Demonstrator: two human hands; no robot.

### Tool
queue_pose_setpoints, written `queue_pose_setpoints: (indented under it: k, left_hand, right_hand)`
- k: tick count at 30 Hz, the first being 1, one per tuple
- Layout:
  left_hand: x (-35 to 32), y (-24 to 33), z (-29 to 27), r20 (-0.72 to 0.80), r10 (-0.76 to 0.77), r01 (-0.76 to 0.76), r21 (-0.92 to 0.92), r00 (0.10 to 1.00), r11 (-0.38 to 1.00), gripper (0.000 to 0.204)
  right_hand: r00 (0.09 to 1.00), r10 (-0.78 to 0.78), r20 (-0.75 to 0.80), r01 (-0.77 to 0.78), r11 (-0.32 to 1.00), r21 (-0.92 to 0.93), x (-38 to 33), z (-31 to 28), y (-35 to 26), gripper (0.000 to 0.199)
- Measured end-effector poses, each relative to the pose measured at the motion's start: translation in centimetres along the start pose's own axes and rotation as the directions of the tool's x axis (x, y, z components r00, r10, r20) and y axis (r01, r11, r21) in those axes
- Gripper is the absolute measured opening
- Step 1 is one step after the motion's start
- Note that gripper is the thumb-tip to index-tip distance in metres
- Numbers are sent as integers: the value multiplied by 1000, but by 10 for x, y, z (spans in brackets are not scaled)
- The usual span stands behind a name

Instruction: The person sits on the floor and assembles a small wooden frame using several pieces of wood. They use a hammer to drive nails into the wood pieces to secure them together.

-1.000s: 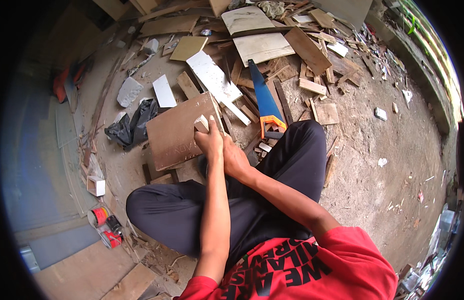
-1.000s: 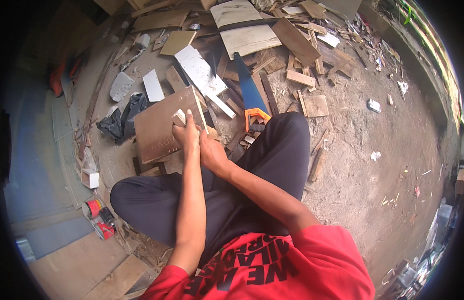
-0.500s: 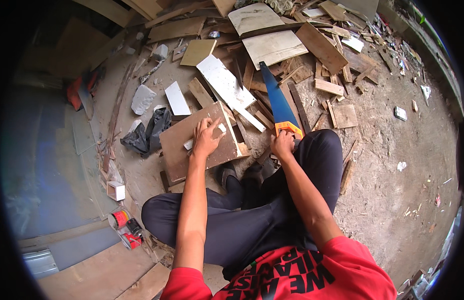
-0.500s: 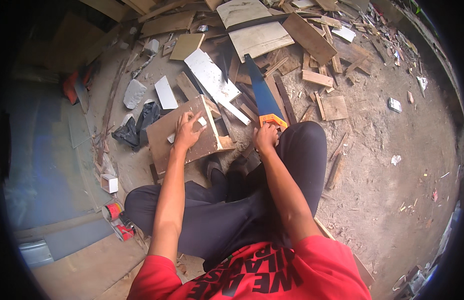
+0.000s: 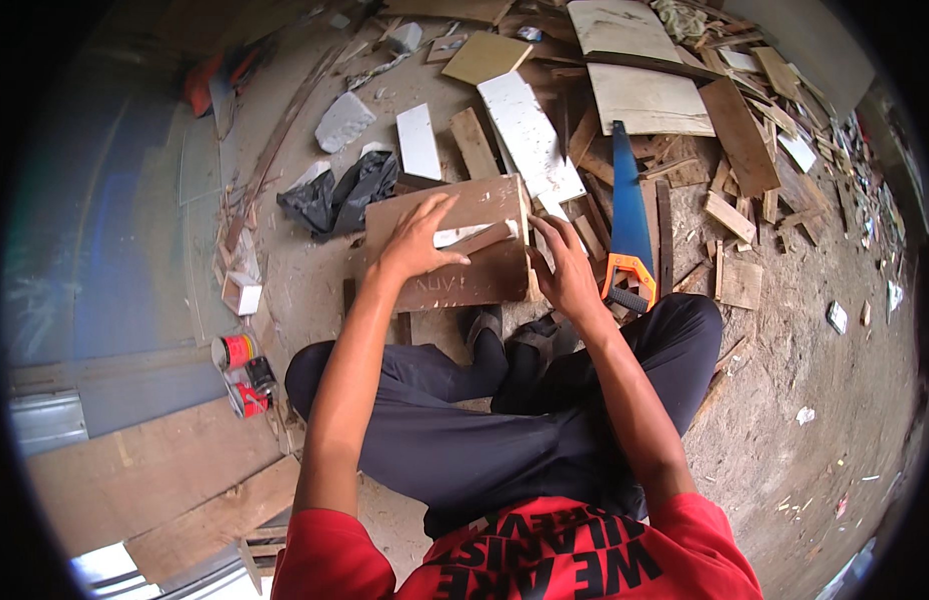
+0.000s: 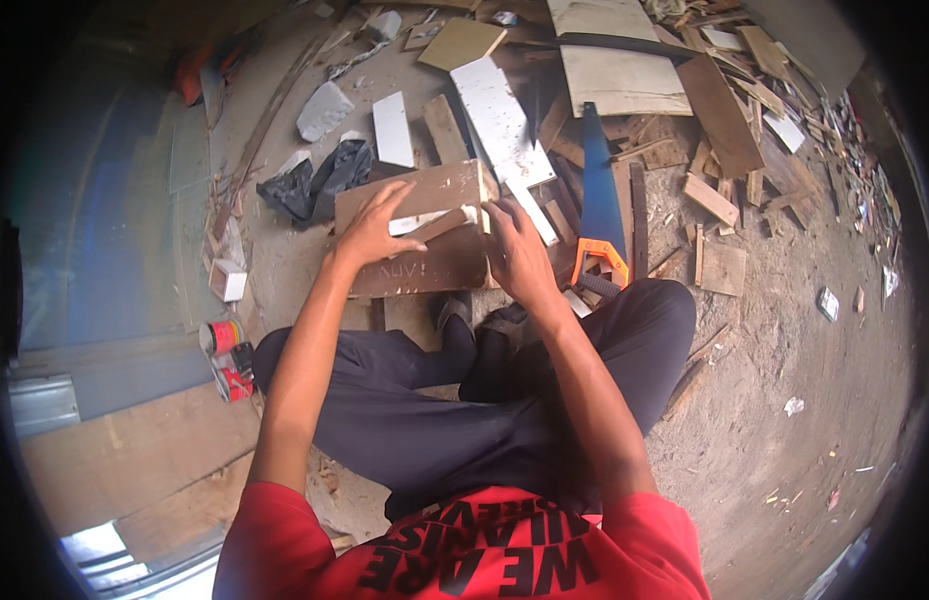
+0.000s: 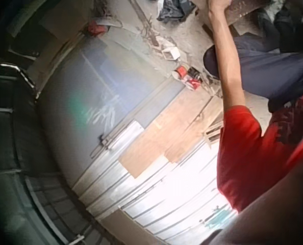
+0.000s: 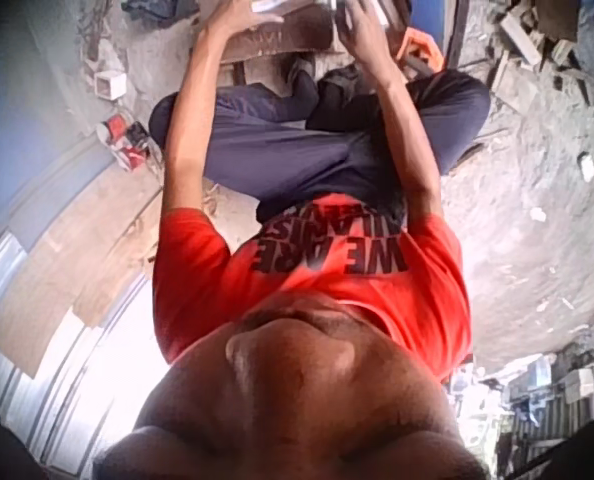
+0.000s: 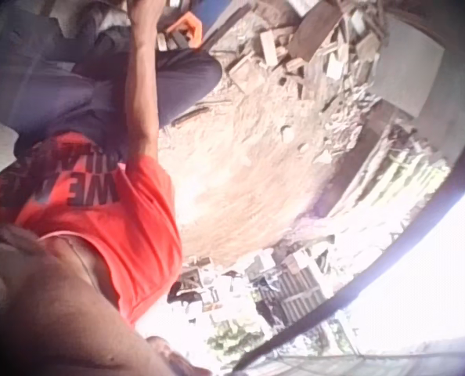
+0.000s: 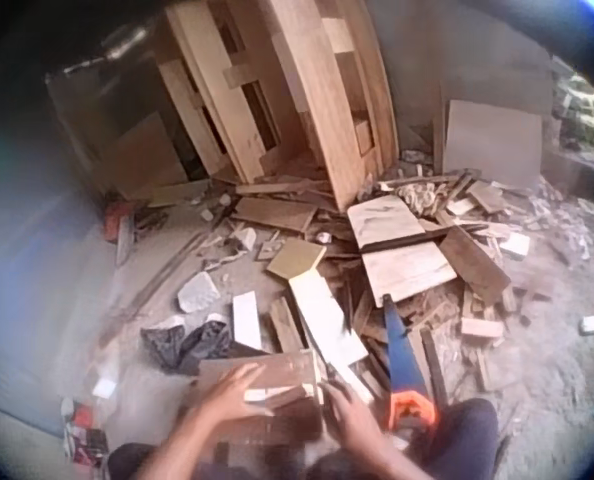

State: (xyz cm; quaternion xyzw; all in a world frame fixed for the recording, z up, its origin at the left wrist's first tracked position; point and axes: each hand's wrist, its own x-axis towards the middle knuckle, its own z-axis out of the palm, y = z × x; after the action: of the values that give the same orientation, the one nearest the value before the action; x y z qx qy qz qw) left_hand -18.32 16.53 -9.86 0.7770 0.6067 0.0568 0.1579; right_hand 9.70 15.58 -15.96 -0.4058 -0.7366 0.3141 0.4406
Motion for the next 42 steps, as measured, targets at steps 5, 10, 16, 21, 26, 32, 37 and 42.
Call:
queue_pose_setpoints:
  k: [5,10,16,21,26,32,37,42]
  left_hand:
    - [-48,-38,12,-92,-283,260,-209,955,943,105]
    - [-73,-46,65,-234,-365,288,-307,901,907,96]
    - [-66,-66,79,-271,-393,231,-479,879,847,73]
    - [-61,-58,72,-246,-405,256,-472,881,843,62]
    - [-57,-55,73,-247,-419,297,-410,874,862,63]
    - [-54,-43,81,-388,-359,301,-203,849,932,76]
    - [-40,-8,77,-441,-80,96,14,894,995,75]
    - [-18,12,94,-427,-21,56,69,904,996,71]
  right_hand:
    - [950,-189,248,258,924,-282,26,36,-4,61]
    - [938,-165,304,268,902,-338,39,44,4,40]
    - [958,-100,268,164,959,-232,39,41,5,38]
    - [951,-119,286,213,922,-323,37,52,4,39]
    - [940,-206,272,291,902,-319,42,56,-9,32]
    - [995,-93,46,103,949,-297,51,33,18,29]
    - [873,398,-283,-485,776,-404,-17,-29,117,39]
    - [690,564,-454,-670,735,-106,-67,-57,205,43]
